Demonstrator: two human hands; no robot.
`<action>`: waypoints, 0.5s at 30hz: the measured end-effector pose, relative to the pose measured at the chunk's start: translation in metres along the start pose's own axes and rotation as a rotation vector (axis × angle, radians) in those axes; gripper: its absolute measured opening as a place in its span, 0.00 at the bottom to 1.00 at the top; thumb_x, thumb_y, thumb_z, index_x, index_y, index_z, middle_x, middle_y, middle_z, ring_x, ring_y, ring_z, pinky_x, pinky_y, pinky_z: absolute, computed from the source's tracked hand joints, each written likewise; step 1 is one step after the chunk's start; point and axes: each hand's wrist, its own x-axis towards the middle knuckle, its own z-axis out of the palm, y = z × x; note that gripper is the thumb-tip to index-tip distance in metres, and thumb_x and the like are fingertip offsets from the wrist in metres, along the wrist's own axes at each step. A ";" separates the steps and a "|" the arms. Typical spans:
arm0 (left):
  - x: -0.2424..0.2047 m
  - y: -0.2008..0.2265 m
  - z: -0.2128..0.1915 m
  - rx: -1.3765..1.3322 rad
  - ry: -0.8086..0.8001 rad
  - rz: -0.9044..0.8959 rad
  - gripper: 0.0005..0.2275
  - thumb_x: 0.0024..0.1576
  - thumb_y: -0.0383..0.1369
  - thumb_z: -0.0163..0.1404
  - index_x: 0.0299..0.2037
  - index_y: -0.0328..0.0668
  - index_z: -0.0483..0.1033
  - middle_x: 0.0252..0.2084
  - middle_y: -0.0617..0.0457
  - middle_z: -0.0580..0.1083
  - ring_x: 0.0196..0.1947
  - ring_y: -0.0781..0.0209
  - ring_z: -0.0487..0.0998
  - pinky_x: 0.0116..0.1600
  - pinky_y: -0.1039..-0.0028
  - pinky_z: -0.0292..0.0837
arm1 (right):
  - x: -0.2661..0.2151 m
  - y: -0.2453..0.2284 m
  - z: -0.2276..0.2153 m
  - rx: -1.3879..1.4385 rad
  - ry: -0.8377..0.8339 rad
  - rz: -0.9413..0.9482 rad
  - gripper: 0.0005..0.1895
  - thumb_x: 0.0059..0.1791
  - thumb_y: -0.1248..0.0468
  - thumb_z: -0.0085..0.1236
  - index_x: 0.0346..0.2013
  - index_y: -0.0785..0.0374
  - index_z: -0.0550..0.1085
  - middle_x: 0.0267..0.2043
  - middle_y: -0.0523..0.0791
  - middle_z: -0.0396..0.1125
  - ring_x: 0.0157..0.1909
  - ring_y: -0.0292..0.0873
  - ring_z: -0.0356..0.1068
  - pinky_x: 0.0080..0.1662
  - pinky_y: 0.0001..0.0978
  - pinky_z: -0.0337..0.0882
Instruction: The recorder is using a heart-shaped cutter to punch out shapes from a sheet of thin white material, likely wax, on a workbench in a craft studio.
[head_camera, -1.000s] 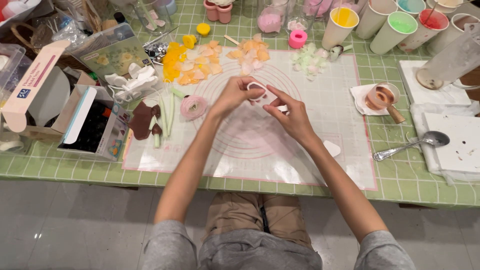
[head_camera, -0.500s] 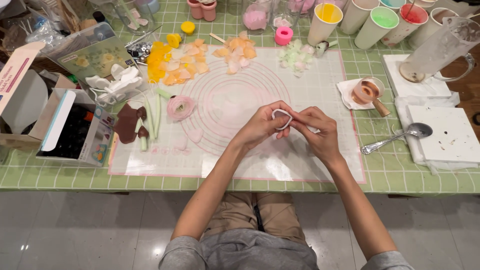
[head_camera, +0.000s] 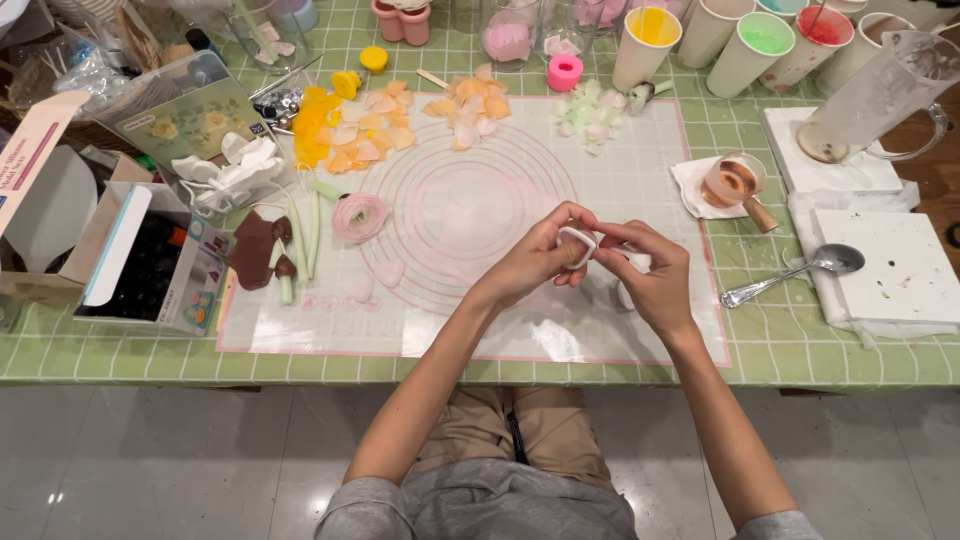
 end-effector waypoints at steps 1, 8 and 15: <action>0.001 -0.001 0.002 0.000 -0.003 0.001 0.10 0.66 0.23 0.40 0.56 0.39 0.64 0.33 0.55 0.68 0.28 0.70 0.70 0.32 0.79 0.63 | -0.002 0.007 -0.003 -0.002 0.002 -0.001 0.16 0.50 0.71 0.64 0.52 0.64 0.78 0.43 0.44 0.73 0.46 0.36 0.74 0.50 0.26 0.74; 0.010 -0.006 0.014 0.175 0.055 0.003 0.12 0.65 0.24 0.42 0.57 0.42 0.64 0.39 0.56 0.68 0.28 0.72 0.67 0.32 0.79 0.63 | -0.011 0.036 -0.016 0.013 0.000 0.197 0.08 0.49 0.68 0.66 0.42 0.67 0.79 0.38 0.42 0.75 0.42 0.34 0.74 0.46 0.26 0.73; 0.012 -0.004 0.020 0.259 -0.002 0.016 0.21 0.65 0.23 0.41 0.69 0.45 0.66 0.43 0.56 0.69 0.30 0.71 0.64 0.37 0.79 0.67 | -0.015 0.032 -0.023 0.074 -0.054 0.294 0.10 0.52 0.65 0.62 0.45 0.66 0.80 0.36 0.41 0.74 0.39 0.31 0.72 0.41 0.23 0.73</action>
